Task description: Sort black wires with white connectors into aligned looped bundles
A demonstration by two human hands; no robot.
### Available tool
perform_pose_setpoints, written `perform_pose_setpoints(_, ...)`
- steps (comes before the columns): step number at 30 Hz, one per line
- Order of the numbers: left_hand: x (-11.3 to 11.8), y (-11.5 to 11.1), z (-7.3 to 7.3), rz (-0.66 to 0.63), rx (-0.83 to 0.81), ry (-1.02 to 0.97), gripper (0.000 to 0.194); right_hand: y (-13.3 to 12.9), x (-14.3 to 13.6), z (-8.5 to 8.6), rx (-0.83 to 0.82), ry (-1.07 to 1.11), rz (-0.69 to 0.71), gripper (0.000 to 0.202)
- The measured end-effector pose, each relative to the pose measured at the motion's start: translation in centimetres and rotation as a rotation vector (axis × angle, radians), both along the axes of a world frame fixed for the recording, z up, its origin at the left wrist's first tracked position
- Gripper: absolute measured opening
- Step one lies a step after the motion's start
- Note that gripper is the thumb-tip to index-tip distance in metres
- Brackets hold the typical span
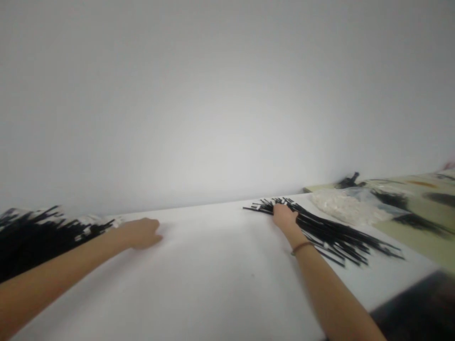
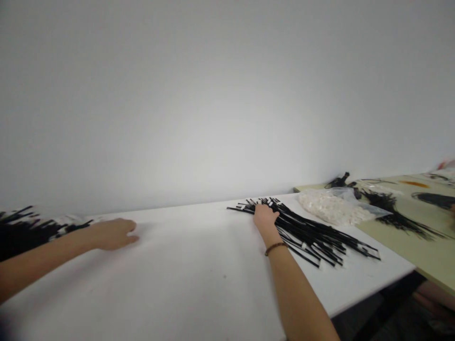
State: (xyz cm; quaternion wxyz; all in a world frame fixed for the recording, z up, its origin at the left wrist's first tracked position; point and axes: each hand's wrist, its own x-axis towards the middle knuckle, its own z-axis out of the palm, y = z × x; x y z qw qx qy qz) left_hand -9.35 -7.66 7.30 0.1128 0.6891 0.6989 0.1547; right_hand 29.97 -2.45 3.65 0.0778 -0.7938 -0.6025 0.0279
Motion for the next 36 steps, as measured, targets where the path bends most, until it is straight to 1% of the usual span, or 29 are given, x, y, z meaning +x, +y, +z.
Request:
perform_pose_setpoints(1,1.8,0.3,-0.7,-0.083,-0.086,0.167,0.018,0.1,0.3,-0.2,0.004,0.006,-0.01,0.026)
perform_pose_setpoints(2,3.6,0.5,-1.4,-0.112,-0.11,0.295,0.018,0.2,0.5,-0.3,0.006,0.015,-0.021,0.025)
perform_pose_setpoints(3,5.5,0.6,-2.0,-0.129,-0.095,0.389,0.018,0.3,0.7,-0.4,0.009,0.026,-0.027,0.024)
perform_pose_setpoints(4,7.2,0.7,-2.6,-0.181,-0.013,0.438,0.021,0.3,0.9,-0.5,0.017,0.036,-0.032,0.023)
perform_pose_setpoints(6,10.1,0.9,-3.4,-0.27,0.074,0.457,0.029,0.4,1.3,-0.4,0.074,0.037,-0.041,0.022)
perform_pose_setpoints(7,11.0,1.0,-3.7,-0.308,0.107,0.435,0.032,0.3,1.4,-0.1,0.129,0.024,-0.049,0.022)
perform_pose_setpoints(9,12.1,1.4,-4.3,-0.344,0.157,0.345,0.033,0.1,1.2,0.7,0.276,-0.025,-0.071,0.024)
perform_pose_setpoints(11,12.4,1.9,-4.8,-0.352,0.2,0.148,0.027,-0.4,0.2,1.9,0.416,-0.084,-0.063,0.026)
perform_pose_setpoints(12,12.4,2.1,-5.0,-0.345,0.202,-0.004,0.021,-0.8,-0.8,2.4,0.465,-0.11,-0.02,0.026)
perform_pose_setpoints(13,12.3,2.2,-5.1,-0.333,0.179,-0.201,0.018,-1.2,-1.9,2.7,0.503,-0.131,0.053,0.026)
perform_pose_setpoints(14,12.4,2.3,-5.2,-0.318,0.119,-0.436,0.021,-1.7,-3.3,2.8,0.524,-0.149,0.191,0.024)
perform_pose_setpoints(16,12.6,2.2,-5.2,-0.282,-0.054,-0.945,0.032,-3.0,-6.5,2.1,0.514,-0.163,0.484,0.022)
perform_pose_setpoints(17,12.7,2.2,-5.2,-0.261,-0.123,-1.174,0.034,-3.6,-8.1,1.5,0.466,-0.155,0.655,0.02)
perform_pose_setpoints(18,12.8,2.1,-5.2,-0.232,-0.16,-1.359,0.033,-4.3,-9.5,0.8,0.405,-0.133,0.809,0.019)
perform_pose_setpoints(19,12.9,2.1,-5.2,-0.193,-0.163,-1.487,0.031,-4.9,-10.6,0.1,0.359,-0.095,0.944,0.019)
perform_pose_setpoints(20,13.0,2.1,-5.2,-0.149,-0.146,-1.559,0.028,-5.3,-11.4,-0.5,0.327,-0.054,1.052,0.02)
perform_pose_setpoints(21,13.0,2.2,-5.3,-0.102,-0.129,-1.592,0.025,-5.6,-11.7,-0.9,0.307,-0.01,1.118,0.021)
perform_pose_setpoints(22,13.0,2.3,-5.4,-0.066,-0.125,-1.604,0.022,-5.6,-11.7,-1.1,0.293,0.034,1.139,0.023)
perform_pose_setpoints(23,12.9,2.4,-5.5,-0.043,-0.134,-1.608,0.019,-5.4,-11.3,-1.0,0.284,0.073,1.12,0.024)
perform_pose_setpoints(24,12.9,2.6,-5.5,-0.032,-0.15,-1.612,0.016,-5.0,-10.4,-0.7,0.276,0.103,1.063,0.025)
perform_pose_setpoints(26,12.8,2.9,-5.6,-0.019,-0.17,-1.623,0.006,-3.6,-7.8,0.3,0.275,0.132,0.851,0.027)
perform_pose_setpoints(27,12.7,3.1,-5.6,-0.014,-0.17,-1.625,0.003,-2.9,-6.1,0.8,0.268,0.119,0.727,0.03)
perform_pose_setpoints(28,12.6,3.3,-5.6,-0.014,-0.167,-1.624,0.005,-2.2,-4.3,1.3,0.238,0.095,0.618,0.032)
perform_pose_setpoints(30,12.2,3.7,-5.6,-0.017,-0.148,-1.62,0.006,-1.1,-0.8,1.9,0.041,0.062,0.482,0.036)
perform_pose_setpoints(31,11.9,3.9,-5.5,-0.011,-0.137,-1.622,0.007,-0.8,0.7,2.1,-0.053,0.07,0.455,0.037)
perform_pose_setpoints(32,11.5,4.2,-5.5,0.007,-0.122,-1.631,0.009,-0.6,2.0,2.2,-0.136,0.084,0.464,0.037)
perform_pose_setpoints(33,10.9,4.5,-5.4,0.039,-0.102,-1.649,0.012,-0.5,2.9,2.2,-0.172,0.114,0.489,0.038)
perform_pose_setpoints(34,10.4,4.9,-5.4,0.078,-0.079,-1.672,0.014,-0.5,3.4,2.2,-0.198,0.139,0.506,0.038)
perform_pose_setpoints(36,9.1,5.6,-5.3,0.149,-0.048,-1.721,0.013,-0.7,3.4,2.2,-0.229,0.194,0.543,0.039)
